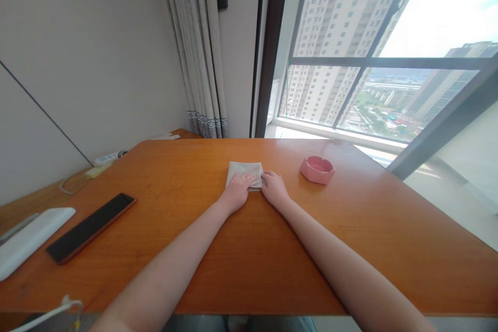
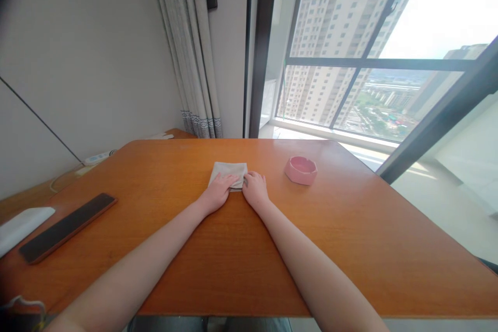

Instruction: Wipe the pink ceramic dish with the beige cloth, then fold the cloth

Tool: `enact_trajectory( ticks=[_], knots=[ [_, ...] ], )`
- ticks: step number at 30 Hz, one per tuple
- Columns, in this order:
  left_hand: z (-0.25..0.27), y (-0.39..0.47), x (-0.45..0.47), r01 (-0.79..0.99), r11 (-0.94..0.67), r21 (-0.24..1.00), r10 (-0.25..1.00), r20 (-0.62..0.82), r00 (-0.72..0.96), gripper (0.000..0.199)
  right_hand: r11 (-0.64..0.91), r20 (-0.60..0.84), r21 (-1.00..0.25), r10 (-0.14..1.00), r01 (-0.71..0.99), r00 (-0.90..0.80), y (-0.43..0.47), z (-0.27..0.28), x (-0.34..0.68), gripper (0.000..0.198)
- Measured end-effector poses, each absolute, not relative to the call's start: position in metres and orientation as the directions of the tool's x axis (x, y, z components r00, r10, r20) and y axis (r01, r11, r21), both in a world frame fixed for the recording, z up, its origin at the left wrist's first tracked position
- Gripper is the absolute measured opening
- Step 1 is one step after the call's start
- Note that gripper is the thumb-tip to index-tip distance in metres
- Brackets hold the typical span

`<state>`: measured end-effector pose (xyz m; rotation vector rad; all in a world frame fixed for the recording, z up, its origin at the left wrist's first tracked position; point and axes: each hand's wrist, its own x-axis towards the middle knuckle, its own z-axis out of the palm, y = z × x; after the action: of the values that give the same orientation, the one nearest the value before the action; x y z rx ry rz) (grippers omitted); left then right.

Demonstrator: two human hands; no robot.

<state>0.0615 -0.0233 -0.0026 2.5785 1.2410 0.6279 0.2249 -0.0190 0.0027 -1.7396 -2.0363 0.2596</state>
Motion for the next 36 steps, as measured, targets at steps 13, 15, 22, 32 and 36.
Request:
enact_trajectory(
  ticks=[13, 15, 22, 32, 36],
  knots=[
    [-0.005, -0.02, 0.074, 0.733, -0.512, 0.447, 0.854, 0.356, 0.379, 0.054, 0.267, 0.26, -0.485, 0.953, 0.833, -0.154, -0.013, -0.007, 0.222, 0.024],
    [-0.005, -0.022, 0.074, 0.744, -0.533, 0.403, 0.846, 0.284, 0.452, 0.05, 0.277, 0.262, -0.498, 0.951, 0.822, -0.162, -0.011, -0.007, 0.223, 0.023],
    [0.001, -0.026, 0.072, 0.676, -0.628, 0.386, 0.774, 0.398, 0.492, 0.047, 0.3, 0.315, -0.57, 0.94, 0.765, -0.133, -0.007, -0.015, 0.226, 0.028],
    [0.014, -0.024, 0.051, 0.784, -0.513, 0.349, 0.83, 0.435, 0.349, 0.05, 0.355, 0.533, -0.634, 0.844, 0.687, 0.055, -0.011, -0.008, 0.227, 0.037],
    [0.004, -0.011, 0.039, 0.896, -0.307, 0.321, 0.95, 0.163, 0.267, 0.051, 0.582, 0.524, -0.421, 0.782, 0.695, -0.337, -0.031, 0.005, 0.213, 0.048]
  ],
)
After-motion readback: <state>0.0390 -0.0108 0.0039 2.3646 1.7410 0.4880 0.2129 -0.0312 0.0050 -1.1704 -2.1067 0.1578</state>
